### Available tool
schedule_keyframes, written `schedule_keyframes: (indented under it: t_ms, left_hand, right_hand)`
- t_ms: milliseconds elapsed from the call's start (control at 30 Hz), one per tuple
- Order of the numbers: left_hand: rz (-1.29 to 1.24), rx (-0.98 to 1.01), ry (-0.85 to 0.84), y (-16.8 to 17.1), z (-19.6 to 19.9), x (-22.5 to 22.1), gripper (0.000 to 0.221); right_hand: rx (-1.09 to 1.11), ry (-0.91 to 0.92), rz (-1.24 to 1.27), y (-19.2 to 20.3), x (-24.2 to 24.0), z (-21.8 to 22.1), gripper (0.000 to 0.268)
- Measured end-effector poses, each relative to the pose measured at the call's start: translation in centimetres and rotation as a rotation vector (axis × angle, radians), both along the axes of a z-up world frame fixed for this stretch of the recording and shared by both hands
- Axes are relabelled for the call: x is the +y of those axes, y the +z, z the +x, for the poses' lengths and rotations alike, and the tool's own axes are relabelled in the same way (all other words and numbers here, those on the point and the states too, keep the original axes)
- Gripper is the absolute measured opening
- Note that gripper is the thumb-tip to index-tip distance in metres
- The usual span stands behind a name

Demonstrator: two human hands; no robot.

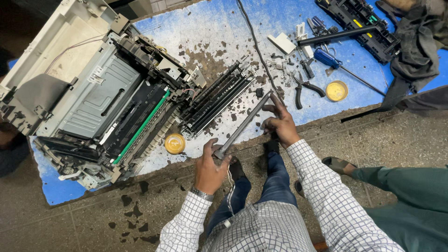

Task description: The person disassembles a printer drum unit, removes a long metal rod, and applies a yellow paste to its surface using a small tool. They then reinsert the rod into the drum unit and continue adjusting internal components.

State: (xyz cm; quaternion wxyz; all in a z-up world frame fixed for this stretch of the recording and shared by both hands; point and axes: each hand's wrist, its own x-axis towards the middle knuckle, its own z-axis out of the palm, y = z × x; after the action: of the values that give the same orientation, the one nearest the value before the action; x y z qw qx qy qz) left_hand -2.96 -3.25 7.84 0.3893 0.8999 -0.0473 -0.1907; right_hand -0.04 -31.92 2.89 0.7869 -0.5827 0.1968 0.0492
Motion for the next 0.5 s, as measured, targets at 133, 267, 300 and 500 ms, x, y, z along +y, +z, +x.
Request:
schedule_keyframes:
  t_ms: [133,267,300,500]
  left_hand:
    - [-0.083,-0.118,-0.011,2.1,-0.4,-0.3,0.078]
    - [-0.140,-0.123,0.002,2.9,-0.2,-0.5,0.076]
    - [-0.154,-0.119,0.010,3.1,-0.1,-0.6,0.076]
    - [-0.156,-0.142,-0.001,3.8,0.1,-0.6,0.076]
  right_hand:
    - [0.031,-0.003,-0.058,-0.3,0.3,0.4,0.091]
    - [0.045,0.014,-0.126,-0.5,0.3,0.6,0.091]
    - [0.051,0.014,-0.145,-0.6,0.3,0.6,0.090]
    - [-0.008,-0.033,-0.288,-1.1,1.2,0.1,0.084]
